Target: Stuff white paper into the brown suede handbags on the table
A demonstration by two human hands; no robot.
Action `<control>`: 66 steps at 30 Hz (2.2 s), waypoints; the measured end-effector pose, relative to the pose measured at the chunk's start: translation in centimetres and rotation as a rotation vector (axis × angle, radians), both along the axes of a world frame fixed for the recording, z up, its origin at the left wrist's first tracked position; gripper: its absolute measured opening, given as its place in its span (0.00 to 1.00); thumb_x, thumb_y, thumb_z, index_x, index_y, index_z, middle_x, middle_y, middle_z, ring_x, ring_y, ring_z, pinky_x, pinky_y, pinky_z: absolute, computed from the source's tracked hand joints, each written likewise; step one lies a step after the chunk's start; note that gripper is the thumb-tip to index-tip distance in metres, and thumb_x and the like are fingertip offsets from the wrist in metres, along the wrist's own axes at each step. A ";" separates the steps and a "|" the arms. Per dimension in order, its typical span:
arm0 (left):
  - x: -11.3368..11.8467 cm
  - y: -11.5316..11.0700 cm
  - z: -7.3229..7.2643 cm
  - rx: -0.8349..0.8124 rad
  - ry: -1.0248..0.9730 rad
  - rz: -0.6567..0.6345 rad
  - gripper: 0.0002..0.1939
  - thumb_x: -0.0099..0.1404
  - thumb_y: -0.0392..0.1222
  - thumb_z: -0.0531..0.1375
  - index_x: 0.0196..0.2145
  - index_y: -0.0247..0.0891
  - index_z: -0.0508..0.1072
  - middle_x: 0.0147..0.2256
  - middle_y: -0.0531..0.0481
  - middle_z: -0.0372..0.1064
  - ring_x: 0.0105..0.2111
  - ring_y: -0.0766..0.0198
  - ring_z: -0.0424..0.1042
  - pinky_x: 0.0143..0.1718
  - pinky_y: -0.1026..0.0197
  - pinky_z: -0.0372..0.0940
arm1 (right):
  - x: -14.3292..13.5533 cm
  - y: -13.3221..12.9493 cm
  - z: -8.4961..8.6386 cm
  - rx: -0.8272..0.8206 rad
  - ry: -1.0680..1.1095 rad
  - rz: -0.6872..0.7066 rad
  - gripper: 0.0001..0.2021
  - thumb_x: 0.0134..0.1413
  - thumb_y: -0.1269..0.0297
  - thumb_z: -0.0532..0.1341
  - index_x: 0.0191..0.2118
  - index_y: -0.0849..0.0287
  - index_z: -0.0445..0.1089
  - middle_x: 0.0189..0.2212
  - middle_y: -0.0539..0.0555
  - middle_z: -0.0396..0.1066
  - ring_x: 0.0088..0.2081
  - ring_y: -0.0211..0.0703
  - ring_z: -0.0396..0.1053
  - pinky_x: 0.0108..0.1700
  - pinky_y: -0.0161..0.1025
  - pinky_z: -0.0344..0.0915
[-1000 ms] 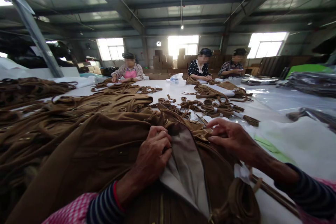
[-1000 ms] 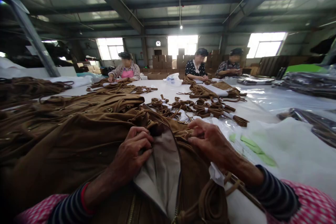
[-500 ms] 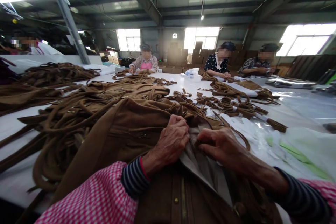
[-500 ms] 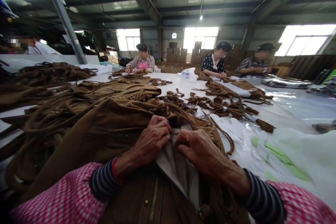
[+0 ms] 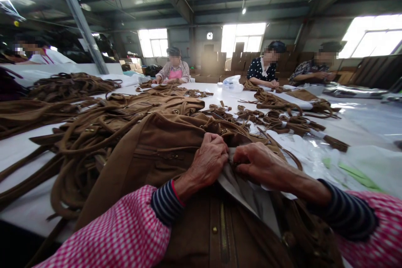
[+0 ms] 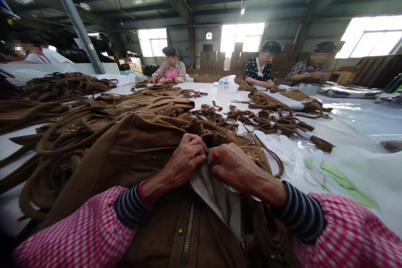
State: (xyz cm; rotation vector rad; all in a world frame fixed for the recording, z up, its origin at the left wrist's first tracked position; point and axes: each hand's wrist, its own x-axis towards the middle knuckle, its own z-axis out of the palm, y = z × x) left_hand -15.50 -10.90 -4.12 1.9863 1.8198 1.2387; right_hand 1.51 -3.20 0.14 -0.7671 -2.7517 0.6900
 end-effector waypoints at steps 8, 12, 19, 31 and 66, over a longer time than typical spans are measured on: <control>0.4 -0.4 0.3 -0.042 0.132 -0.009 0.08 0.67 0.35 0.59 0.30 0.40 0.73 0.40 0.48 0.70 0.51 0.55 0.61 0.54 0.54 0.64 | -0.3 0.2 0.1 0.037 -0.075 -0.022 0.09 0.45 0.75 0.61 0.35 0.59 0.75 0.26 0.50 0.71 0.30 0.41 0.66 0.32 0.36 0.53; 0.5 -0.6 0.3 -0.024 0.162 -0.050 0.08 0.69 0.35 0.59 0.32 0.40 0.75 0.41 0.49 0.71 0.52 0.56 0.61 0.57 0.54 0.64 | -0.5 0.8 -0.5 -0.034 -0.023 -0.002 0.09 0.45 0.73 0.62 0.36 0.60 0.73 0.26 0.49 0.69 0.29 0.40 0.64 0.31 0.36 0.54; 0.1 -0.9 1.1 -0.041 0.211 -0.075 0.10 0.71 0.35 0.57 0.31 0.40 0.75 0.43 0.48 0.73 0.53 0.55 0.61 0.57 0.53 0.64 | -0.7 1.8 -2.4 -0.368 0.109 0.036 0.03 0.43 0.71 0.64 0.27 0.60 0.69 0.23 0.47 0.67 0.27 0.37 0.62 0.28 0.34 0.56; -0.7 -1.3 1.7 -0.102 0.497 -0.113 0.08 0.71 0.40 0.60 0.39 0.46 0.81 0.53 0.52 0.67 0.53 0.55 0.58 0.53 0.56 0.66 | 0.6 -0.1 -4.0 -0.269 0.315 0.075 0.05 0.51 0.70 0.60 0.31 0.58 0.73 0.28 0.49 0.73 0.33 0.43 0.68 0.37 0.37 0.64; -1.0 -0.1 1.1 -0.119 0.113 -0.088 0.02 0.65 0.35 0.59 0.35 0.39 0.71 0.41 0.50 0.62 0.41 0.63 0.65 0.43 0.60 0.62 | 2.1 2.2 -1.4 -0.022 0.013 0.130 0.14 0.47 0.75 0.58 0.39 0.55 0.72 0.32 0.48 0.72 0.35 0.41 0.67 0.36 0.37 0.56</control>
